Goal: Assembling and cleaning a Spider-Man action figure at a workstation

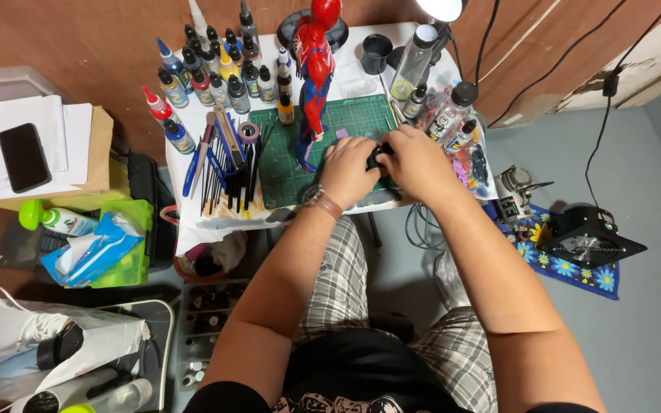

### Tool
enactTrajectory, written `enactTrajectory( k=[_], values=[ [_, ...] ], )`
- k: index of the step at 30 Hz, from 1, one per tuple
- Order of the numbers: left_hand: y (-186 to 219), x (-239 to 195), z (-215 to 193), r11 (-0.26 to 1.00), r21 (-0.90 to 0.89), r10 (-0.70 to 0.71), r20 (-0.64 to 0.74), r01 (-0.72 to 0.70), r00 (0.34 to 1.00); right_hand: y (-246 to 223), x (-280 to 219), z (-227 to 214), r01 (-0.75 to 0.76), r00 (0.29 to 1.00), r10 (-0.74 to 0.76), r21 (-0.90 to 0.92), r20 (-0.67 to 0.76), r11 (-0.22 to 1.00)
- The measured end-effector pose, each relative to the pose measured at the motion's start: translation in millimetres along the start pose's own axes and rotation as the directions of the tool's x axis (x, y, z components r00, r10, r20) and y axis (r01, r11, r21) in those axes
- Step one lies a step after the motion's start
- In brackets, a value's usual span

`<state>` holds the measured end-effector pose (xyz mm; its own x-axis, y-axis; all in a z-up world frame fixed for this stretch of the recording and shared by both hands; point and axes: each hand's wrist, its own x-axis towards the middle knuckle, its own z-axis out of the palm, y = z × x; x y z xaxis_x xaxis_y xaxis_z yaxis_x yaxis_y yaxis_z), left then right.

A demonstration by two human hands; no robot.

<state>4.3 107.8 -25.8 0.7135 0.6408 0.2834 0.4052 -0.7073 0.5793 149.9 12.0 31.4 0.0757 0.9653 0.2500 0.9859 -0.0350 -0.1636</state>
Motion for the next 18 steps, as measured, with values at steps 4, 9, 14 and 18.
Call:
enactTrajectory(
  k=[4, 9, 14, 18],
  values=[
    [-1, -1, 2, 1.000, 0.004, 0.005, -0.012, -0.005, 1.000, 4, -1, -1, 0.044, 0.999, -0.044, -0.004, -0.006, 0.999],
    [3, -3, -4, 1.000, -0.005, 0.009, -0.008, -0.009, 1.000, 24, 1, -3, 0.104, 0.992, -0.095, 0.114, -0.080, 0.988],
    [9, -21, -9, 0.997, 0.061, 0.049, -0.109, -0.043, 0.993, 28, -7, -3, 0.040, 0.987, 0.005, 0.280, -0.159, 0.959],
    [13, -57, -31, 0.993, 0.056, 0.117, -0.250, -0.107, 0.961, 32, -13, -5, 0.003, 0.976, 0.078, 0.372, -0.204, 0.928]
  ],
)
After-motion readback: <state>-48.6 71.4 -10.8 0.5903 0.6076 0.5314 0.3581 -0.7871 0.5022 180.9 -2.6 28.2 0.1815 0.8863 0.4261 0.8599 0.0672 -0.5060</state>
